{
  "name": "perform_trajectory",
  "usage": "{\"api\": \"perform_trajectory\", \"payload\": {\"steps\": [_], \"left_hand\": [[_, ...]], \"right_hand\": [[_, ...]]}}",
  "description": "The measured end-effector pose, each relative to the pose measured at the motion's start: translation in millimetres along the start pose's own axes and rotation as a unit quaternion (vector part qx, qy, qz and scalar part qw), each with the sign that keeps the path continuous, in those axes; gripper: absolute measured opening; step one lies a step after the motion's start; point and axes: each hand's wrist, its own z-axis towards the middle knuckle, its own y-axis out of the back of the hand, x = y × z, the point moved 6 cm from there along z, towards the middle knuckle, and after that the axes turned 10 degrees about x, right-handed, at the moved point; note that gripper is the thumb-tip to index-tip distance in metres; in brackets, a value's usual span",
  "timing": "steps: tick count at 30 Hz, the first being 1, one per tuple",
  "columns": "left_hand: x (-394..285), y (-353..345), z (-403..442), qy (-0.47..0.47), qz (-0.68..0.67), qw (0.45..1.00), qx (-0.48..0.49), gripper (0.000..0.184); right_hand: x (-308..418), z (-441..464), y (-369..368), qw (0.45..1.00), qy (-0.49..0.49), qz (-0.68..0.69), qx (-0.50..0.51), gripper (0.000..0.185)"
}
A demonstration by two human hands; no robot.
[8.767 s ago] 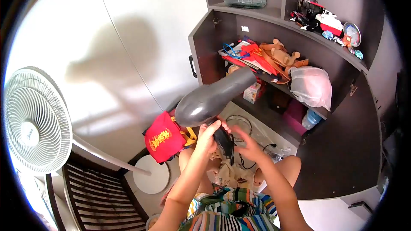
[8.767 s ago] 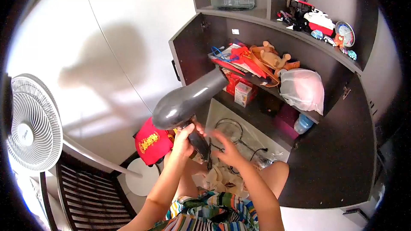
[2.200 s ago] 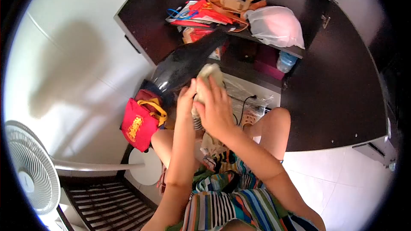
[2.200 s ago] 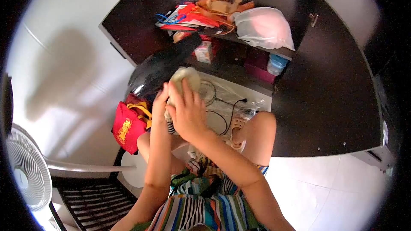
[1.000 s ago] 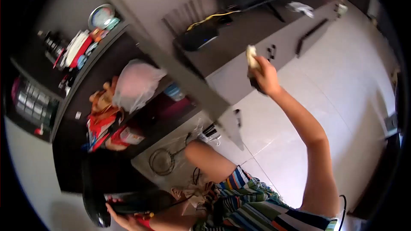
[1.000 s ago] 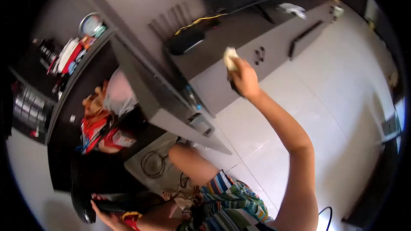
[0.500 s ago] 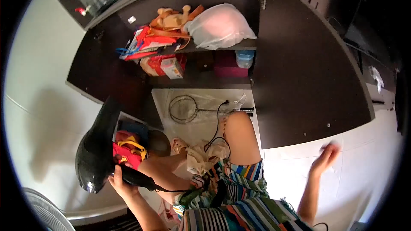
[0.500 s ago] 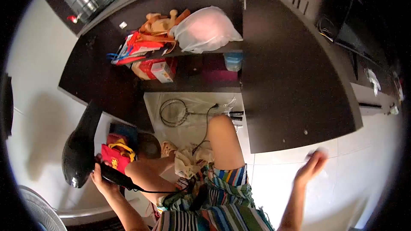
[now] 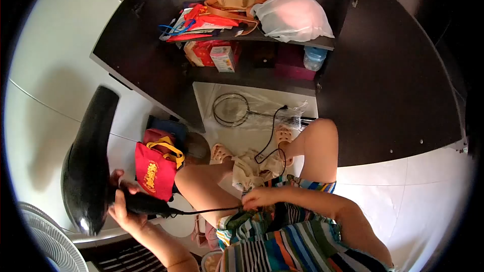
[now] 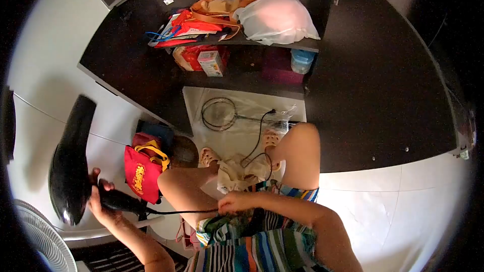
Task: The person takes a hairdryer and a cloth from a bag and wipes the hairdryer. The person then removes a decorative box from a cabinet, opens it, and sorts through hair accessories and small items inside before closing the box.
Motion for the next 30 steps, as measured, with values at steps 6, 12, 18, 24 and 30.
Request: {"api": "perform_trajectory", "payload": {"steps": [6,12,18,24,30], "left_hand": [[50,21,-55,0.184,0.045,0.982,-0.010,0.073],[111,-59,-82,0.352,-0.295,0.882,0.101,0.063],[116,-66,-73,0.365,-0.396,0.834,0.119,0.048],[84,-21,-39,0.224,-0.310,0.916,0.124,0.047],[8,73,-16,0.044,-0.286,0.955,0.068,0.040]], "right_hand": [[162,-36,59,0.917,0.183,-0.241,-0.261,0.020],[201,-13,55,0.808,0.240,-0.366,-0.395,0.021],[203,-6,77,0.828,0.237,-0.335,-0.383,0.034],[88,0,120,0.934,0.119,-0.199,-0.271,0.031],[-55,-63,162,0.909,-0.183,-0.279,-0.250,0.022]]}}
